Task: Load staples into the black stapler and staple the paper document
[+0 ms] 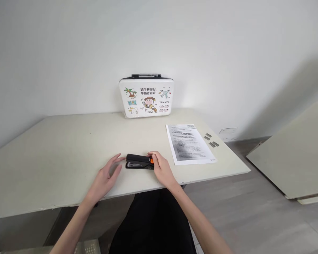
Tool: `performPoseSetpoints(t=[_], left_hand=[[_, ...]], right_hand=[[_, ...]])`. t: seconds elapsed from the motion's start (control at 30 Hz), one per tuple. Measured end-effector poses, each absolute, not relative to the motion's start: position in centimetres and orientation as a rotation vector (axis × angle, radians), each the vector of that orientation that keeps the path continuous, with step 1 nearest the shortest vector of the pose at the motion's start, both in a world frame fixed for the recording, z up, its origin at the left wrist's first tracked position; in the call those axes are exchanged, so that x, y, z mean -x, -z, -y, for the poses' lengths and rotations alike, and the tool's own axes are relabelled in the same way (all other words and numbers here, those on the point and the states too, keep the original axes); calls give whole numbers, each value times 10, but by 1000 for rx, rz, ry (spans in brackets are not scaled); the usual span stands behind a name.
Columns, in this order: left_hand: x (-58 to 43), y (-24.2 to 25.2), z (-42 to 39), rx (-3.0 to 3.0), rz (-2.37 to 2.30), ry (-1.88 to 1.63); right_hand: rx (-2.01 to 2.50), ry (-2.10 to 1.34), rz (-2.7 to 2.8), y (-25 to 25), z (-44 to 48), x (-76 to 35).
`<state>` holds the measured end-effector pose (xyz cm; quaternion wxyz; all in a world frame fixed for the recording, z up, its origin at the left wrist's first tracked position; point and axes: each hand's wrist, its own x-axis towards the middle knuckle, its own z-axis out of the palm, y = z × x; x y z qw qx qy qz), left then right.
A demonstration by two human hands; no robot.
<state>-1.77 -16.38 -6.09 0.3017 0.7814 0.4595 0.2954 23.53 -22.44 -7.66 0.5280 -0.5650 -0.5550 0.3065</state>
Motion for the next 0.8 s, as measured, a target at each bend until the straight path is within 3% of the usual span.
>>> performPoseSetpoints(t=[0.4,0.63,0.8], left_hand=[[21,63,162,-1549,-1123,-1202],[21,58,165,-1452,-1129,-1198],[9,50,170,-1143,-1031,-1229]], right_hand=[[1392,-623,1394,82,223,-233],[1442,-590,1553,81,226,-230],[1326,-385,1547,80,241,-228]])
